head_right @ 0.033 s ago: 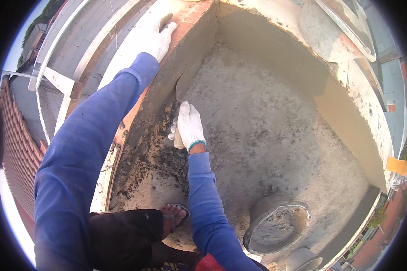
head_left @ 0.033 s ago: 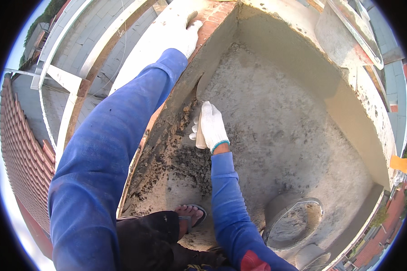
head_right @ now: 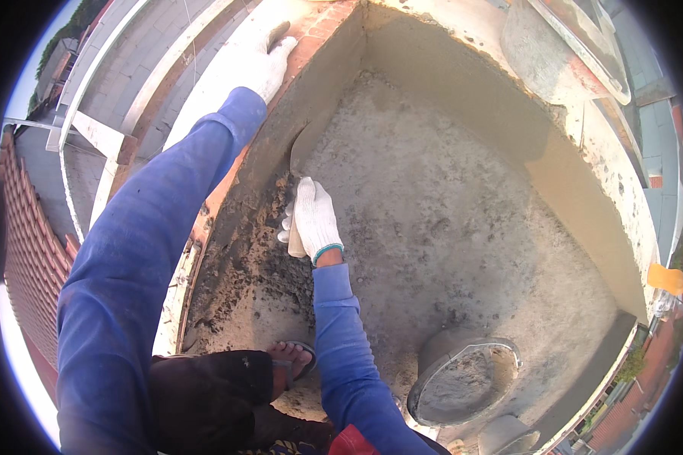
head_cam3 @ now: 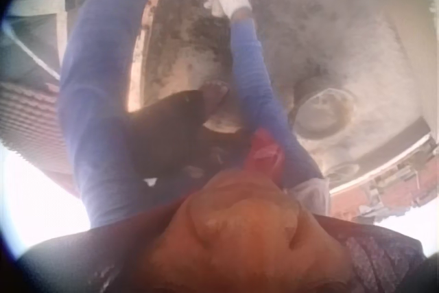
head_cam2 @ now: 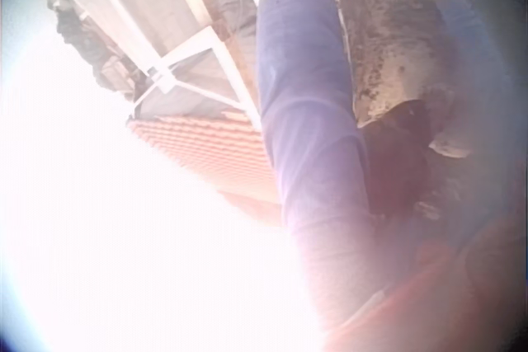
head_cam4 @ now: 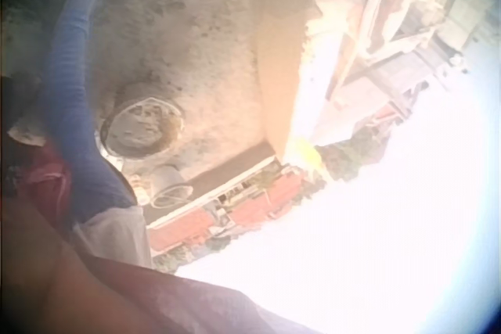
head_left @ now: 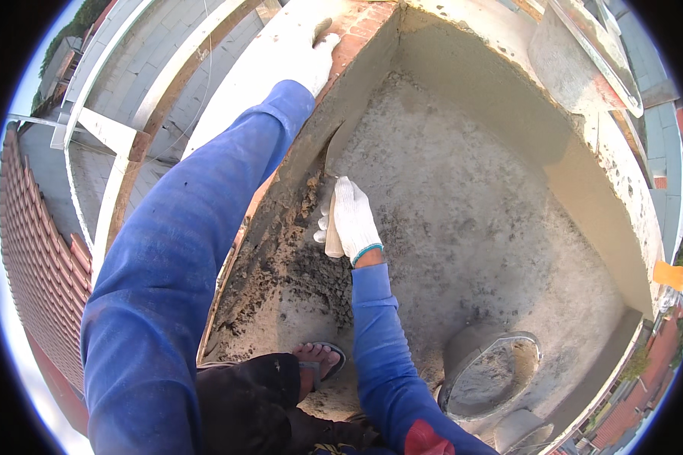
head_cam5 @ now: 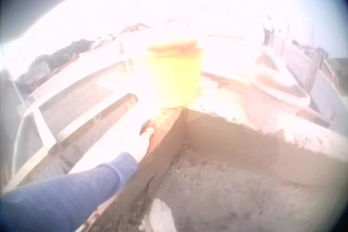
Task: The person scoops cement from a bucket with a trowel and applies it to a curved brick wall edge, smoothing the surface repeatedly. The person also uses a wooden float to level the applied cement along the wall.
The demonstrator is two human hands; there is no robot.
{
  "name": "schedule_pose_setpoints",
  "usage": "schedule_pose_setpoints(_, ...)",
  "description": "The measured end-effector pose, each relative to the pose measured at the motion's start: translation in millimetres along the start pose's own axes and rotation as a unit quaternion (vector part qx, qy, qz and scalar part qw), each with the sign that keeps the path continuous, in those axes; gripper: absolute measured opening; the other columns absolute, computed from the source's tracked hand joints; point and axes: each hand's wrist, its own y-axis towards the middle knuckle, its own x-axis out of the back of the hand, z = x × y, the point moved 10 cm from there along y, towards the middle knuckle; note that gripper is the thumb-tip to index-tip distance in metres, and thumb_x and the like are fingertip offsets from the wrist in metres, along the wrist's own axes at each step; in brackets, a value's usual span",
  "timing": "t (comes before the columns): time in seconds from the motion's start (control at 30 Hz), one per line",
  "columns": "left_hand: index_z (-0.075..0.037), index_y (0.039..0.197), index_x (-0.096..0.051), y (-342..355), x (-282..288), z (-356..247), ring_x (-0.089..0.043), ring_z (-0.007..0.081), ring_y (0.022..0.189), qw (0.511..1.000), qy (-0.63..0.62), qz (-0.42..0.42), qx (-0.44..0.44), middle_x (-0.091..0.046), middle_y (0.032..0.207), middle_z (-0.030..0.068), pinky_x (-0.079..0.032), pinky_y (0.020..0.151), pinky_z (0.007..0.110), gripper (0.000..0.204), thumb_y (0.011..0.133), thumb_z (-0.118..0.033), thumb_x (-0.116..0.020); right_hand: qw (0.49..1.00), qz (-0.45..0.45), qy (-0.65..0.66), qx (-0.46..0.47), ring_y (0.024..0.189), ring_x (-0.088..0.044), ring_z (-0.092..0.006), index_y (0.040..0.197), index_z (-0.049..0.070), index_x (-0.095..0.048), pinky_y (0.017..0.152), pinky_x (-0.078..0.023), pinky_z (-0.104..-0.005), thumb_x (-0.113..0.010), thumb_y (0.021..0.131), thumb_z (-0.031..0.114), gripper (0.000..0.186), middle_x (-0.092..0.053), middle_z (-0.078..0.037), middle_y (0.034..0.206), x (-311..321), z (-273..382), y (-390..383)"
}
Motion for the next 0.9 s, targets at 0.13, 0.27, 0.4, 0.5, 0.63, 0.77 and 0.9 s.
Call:
schedule_pose_setpoints(0.13,-0.006,0.139,-0.074,1,6,9,-0.068,0.0291,0.131,1.0,0.002,-0.019,0.008,-0.074,0.142,0.0138,-0.051,0.114,0.039,0.04,0.104,-0.025,-0.072,0.98,0.051,0.176,-0.08,0.055,-0.059,-0.0238,0.121,0.013,-0.053,0.046,-0.056,-0.0451,-0.054,0.115,0.054,0.042,-0.056,-0.009,0.08,-18,-34,-62)
schedule_pose_setpoints(0.27,-0.007,0.139,-0.074,-4,11,9,-0.067,0.0309,0.131,0.999,0.03,-0.019,0.037,-0.072,0.142,0.0131,-0.051,0.115,0.041,0.039,0.104,-0.025,-0.071,0.976,0.017,0.216,0.013,0.061,-0.061,-0.0233,0.126,0.011,-0.052,0.051,-0.053,-0.0432,-0.057,0.111,0.061,0.052,-0.06,-0.01,0.086,3,15,-15)
schedule_pose_setpoints(0.4,-0.012,0.139,-0.074,2,-15,11,-0.065,0.0312,0.134,0.999,-0.008,-0.023,0.037,-0.071,0.143,0.0127,-0.048,0.118,0.043,0.039,0.105,-0.03,-0.07,0.98,0.043,0.185,0.055,0.067,-0.056,-0.0208,0.123,0.012,-0.048,0.056,-0.052,-0.0448,-0.053,0.114,0.057,0.046,-0.056,-0.009,0.093,19,84,68)
schedule_pose_setpoints(0.5,-0.022,0.145,-0.07,0,-12,19,-0.059,0.041,0.137,0.999,0.014,-0.036,0.005,-0.066,0.148,0.0152,-0.042,0.12,0.054,0.042,0.105,-0.035,-0.07,0.987,0.033,0.142,0.063,0.066,-0.057,-0.0214,0.126,0.013,-0.049,0.054,-0.053,-0.0433,-0.053,0.114,0.057,0.046,-0.056,-0.009,0.091,0,103,53)
schedule_pose_setpoints(0.63,-0.025,0.147,-0.069,-5,-12,28,-0.058,0.0414,0.139,0.997,-0.016,-0.036,0.069,-0.066,0.148,0.0148,-0.039,0.122,0.058,0.041,0.107,-0.032,-0.066,0.985,0.048,0.13,0.1,0.065,-0.06,-0.021,0.122,0.007,-0.053,0.051,-0.054,-0.0416,-0.055,0.112,0.057,0.051,-0.06,-0.011,0.09,-31,128,-18)
schedule_pose_setpoints(0.77,-0.023,0.142,-0.072,-7,-16,31,-0.061,0.0371,0.138,0.995,-0.028,-0.055,0.084,-0.069,0.145,0.0118,-0.041,0.122,0.052,0.036,0.107,-0.027,-0.066,0.981,0.089,0.099,0.143,0.058,-0.063,-0.0232,0.11,0.006,-0.06,0.047,-0.057,-0.0454,-0.051,0.112,0.061,0.056,-0.063,-0.011,0.079,-34,145,-96)
schedule_pose_setpoints(0.9,-0.03,0.143,-0.073,-4,-3,41,-0.061,0.0356,0.14,0.993,0.048,-0.031,0.104,-0.073,0.144,0.0075,-0.045,0.121,0.049,0.036,0.109,-0.032,-0.063,0.957,-0.088,-0.132,0.242,0.059,-0.067,-0.0212,0.12,0.002,-0.061,0.052,-0.064,-0.0376,-0.055,0.113,0.05,0.048,-0.069,-0.014,0.089,34,219,-196)
